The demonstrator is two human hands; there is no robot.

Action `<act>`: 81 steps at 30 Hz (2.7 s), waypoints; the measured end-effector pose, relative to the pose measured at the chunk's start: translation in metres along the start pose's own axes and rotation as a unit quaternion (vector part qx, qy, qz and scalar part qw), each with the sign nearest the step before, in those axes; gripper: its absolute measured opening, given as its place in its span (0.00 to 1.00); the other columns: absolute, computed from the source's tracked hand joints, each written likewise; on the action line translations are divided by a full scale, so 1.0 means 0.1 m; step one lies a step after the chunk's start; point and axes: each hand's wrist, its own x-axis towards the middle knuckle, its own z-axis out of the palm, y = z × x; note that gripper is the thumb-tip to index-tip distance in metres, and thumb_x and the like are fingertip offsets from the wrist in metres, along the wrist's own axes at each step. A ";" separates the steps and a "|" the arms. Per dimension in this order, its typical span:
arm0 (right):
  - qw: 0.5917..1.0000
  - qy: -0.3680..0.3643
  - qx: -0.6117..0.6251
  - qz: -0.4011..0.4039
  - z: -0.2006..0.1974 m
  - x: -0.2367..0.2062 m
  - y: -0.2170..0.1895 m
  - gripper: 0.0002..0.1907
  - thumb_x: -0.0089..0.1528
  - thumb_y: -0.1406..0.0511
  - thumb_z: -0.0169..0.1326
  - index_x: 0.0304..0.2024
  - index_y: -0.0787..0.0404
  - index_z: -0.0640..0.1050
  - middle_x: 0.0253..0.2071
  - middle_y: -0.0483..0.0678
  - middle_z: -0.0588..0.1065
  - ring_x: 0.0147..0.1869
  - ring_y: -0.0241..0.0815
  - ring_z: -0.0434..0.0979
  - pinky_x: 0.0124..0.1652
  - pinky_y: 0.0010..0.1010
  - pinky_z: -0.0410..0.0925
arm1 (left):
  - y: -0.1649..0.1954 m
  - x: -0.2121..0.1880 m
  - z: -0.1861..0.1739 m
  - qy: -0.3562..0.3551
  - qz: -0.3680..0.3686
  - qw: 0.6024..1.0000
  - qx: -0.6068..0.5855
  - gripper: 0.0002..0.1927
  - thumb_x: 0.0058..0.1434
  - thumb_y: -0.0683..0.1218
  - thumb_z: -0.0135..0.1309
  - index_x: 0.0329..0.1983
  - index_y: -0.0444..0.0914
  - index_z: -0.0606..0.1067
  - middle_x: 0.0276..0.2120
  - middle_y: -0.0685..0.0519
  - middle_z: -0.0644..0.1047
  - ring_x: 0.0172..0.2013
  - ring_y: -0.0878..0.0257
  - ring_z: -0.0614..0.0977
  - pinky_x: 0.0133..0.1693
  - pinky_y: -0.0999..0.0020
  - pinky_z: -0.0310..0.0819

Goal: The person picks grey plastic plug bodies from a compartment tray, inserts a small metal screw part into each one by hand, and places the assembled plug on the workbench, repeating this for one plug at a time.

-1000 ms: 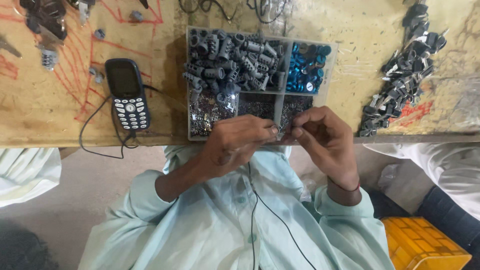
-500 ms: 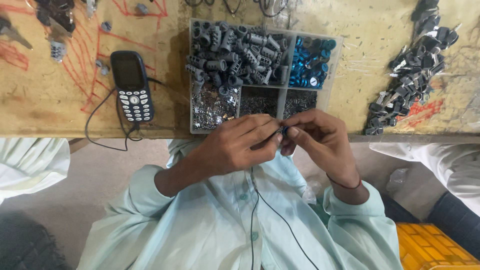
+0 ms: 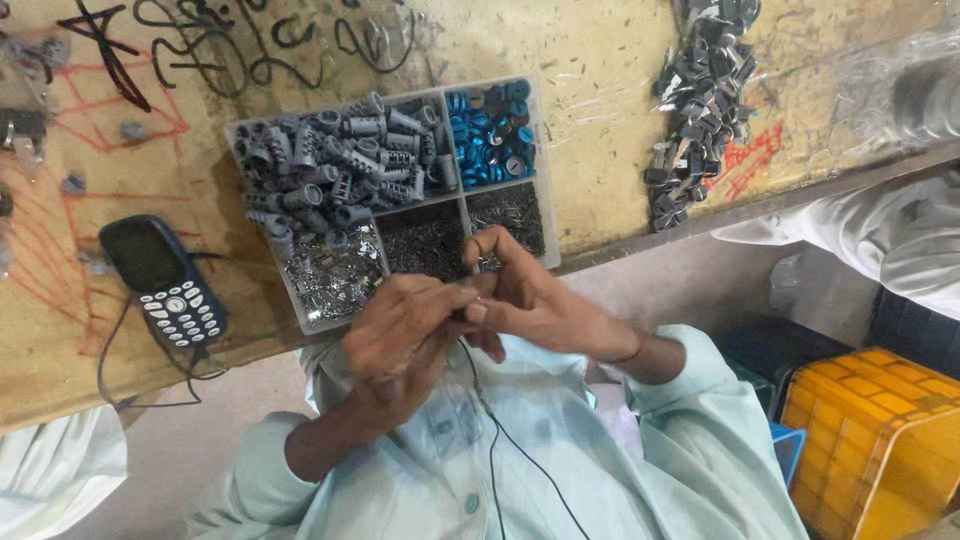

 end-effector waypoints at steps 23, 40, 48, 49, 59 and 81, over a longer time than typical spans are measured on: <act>0.535 0.272 -0.779 -0.182 -1.55 -0.07 -0.59 0.12 0.61 0.71 0.65 0.45 0.59 0.78 0.45 0.53 0.75 0.49 0.54 0.73 0.48 0.44 0.65 | -0.19 0.15 -0.08 -0.082 -0.002 0.996 -0.026 0.18 0.53 0.35 0.67 0.47 0.36 0.78 0.38 0.51 0.81 0.40 0.57 0.82 0.43 0.64 0.77; 0.715 0.132 -0.661 -0.185 0.13 -0.20 0.31 0.29 0.60 0.78 0.49 0.65 0.67 0.67 0.34 0.57 0.72 0.34 0.57 0.75 0.34 0.45 0.68 | -0.15 -0.09 -0.26 -0.128 0.132 0.972 0.149 0.19 0.60 0.37 0.59 0.54 0.27 0.72 0.43 0.42 0.77 0.45 0.49 0.81 0.48 0.54 0.77; 0.865 0.145 -0.478 -0.046 -0.06 -0.19 -0.05 0.39 0.60 0.77 0.42 0.75 0.62 0.55 0.39 0.54 0.76 0.36 0.52 0.79 0.38 0.40 0.75 | -0.03 -0.12 -0.31 -0.091 -0.136 0.981 -0.100 0.24 0.62 0.44 0.60 0.60 0.37 0.68 0.40 0.50 0.80 0.42 0.56 0.83 0.41 0.60 0.78; 0.751 0.310 -0.570 -0.120 -0.13 -0.15 -0.05 0.36 0.67 0.77 0.45 0.77 0.60 0.56 0.47 0.57 0.74 0.44 0.54 0.77 0.46 0.42 0.72 | -0.04 -0.13 -0.39 -0.055 -0.109 0.992 -0.021 0.21 0.62 0.44 0.60 0.57 0.38 0.71 0.38 0.50 0.79 0.40 0.56 0.83 0.41 0.59 0.78; 0.735 0.169 -0.637 -0.157 0.26 0.31 -0.23 0.08 0.61 0.65 0.62 0.43 0.58 0.79 0.43 0.48 0.73 0.47 0.46 0.75 0.42 0.39 0.70 | -0.04 -0.17 -0.79 -0.088 -0.128 0.950 0.271 0.13 0.56 0.35 0.55 0.45 0.37 0.74 0.37 0.46 0.75 0.37 0.47 0.81 0.36 0.51 0.73; 0.864 0.052 -0.486 -0.122 0.25 0.44 0.08 0.03 0.73 0.71 0.45 0.47 0.65 0.69 0.42 0.50 0.67 0.43 0.45 0.69 0.45 0.34 0.67 | -0.26 -0.25 -0.54 0.076 -0.113 0.989 -0.056 0.11 0.66 0.34 0.58 0.51 0.33 0.80 0.40 0.48 0.81 0.37 0.63 0.84 0.41 0.72 0.79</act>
